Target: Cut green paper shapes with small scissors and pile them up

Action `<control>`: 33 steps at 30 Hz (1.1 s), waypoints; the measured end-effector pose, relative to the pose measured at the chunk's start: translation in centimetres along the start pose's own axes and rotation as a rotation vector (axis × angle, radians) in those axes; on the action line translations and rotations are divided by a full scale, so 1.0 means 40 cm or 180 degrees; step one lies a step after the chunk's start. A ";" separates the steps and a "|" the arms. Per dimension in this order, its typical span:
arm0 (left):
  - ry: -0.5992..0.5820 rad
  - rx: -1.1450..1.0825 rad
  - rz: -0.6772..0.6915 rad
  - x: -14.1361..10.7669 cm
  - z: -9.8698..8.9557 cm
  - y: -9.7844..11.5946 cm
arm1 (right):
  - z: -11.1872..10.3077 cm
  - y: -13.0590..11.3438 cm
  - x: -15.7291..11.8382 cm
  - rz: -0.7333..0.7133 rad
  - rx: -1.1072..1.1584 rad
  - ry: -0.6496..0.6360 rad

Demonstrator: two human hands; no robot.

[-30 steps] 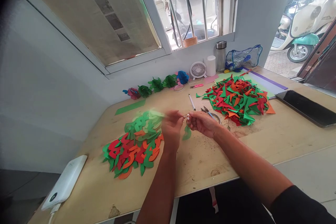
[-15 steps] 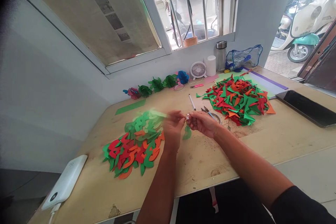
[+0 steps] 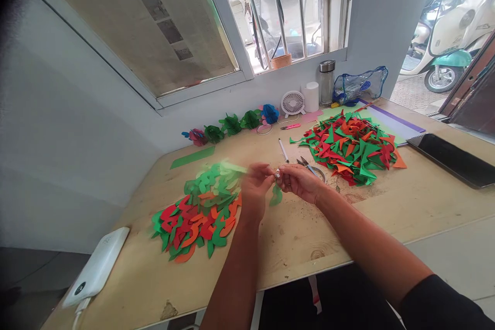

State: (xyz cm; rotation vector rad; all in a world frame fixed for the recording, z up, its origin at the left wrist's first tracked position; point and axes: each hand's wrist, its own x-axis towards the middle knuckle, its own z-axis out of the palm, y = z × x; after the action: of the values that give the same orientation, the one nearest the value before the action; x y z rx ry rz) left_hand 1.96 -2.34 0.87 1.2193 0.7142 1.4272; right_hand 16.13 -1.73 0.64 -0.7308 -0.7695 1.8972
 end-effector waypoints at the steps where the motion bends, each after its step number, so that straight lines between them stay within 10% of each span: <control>1: -0.0009 -0.0007 0.0016 0.000 0.000 0.000 | 0.001 -0.001 -0.001 -0.0002 -0.0021 -0.0008; 33: -0.0073 0.0232 -0.0039 0.002 -0.005 -0.008 | 0.002 0.000 0.000 -0.0085 -0.0139 0.0106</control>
State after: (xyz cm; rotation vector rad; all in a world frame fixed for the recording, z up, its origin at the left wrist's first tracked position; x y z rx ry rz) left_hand 1.88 -2.12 0.54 1.2834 0.7625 1.3855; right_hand 16.06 -1.77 0.69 -0.7735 -0.7982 1.8448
